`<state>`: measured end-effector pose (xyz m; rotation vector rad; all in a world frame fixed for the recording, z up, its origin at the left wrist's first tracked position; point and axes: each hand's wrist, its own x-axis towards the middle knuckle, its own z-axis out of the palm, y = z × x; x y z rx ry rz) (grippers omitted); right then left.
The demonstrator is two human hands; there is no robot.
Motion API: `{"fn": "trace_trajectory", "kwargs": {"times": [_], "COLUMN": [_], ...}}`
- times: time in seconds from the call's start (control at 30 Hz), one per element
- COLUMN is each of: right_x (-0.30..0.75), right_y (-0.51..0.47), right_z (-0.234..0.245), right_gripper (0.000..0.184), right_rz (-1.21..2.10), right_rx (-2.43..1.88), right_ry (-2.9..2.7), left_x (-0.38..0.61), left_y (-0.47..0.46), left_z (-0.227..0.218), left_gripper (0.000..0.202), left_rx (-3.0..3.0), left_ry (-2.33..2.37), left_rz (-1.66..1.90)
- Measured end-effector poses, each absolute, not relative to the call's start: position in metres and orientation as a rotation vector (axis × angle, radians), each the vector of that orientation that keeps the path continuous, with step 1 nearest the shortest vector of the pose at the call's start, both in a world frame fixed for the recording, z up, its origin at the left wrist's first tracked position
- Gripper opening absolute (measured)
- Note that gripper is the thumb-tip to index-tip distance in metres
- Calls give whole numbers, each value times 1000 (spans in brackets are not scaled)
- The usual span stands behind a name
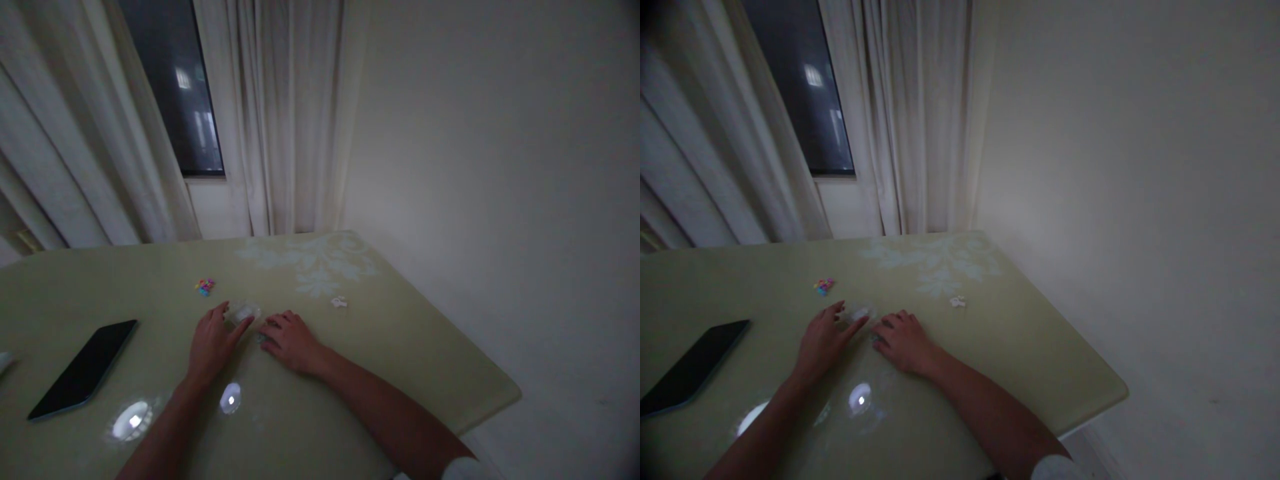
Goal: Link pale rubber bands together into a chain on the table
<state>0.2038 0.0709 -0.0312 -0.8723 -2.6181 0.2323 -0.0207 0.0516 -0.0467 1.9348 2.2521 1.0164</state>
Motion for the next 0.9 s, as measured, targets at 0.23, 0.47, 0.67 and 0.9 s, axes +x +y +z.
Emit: {"fn": "trace_trajectory", "kwargs": {"times": [0.23,0.47,0.67,0.9], "right_x": [232,256,250,275], "right_y": [74,63,61,68], "right_z": [-6,-2,-21,-10], "right_gripper": [16,21,20,34], "right_rz": [414,480,795,908], "right_rx": [-866,-877,-945,-946], "right_ry": [-2758,-2751,-2334,-2295], "left_x": [-15,22,47,55], "left_y": [41,21,15,19], "left_z": [-36,-40,-35,-36], "left_gripper": [49,51,45,27], "left_rx": [2234,2331,2133,1993], "left_ry": [2162,1540,1328,1398], "left_rz": [1053,804,823,876]}}
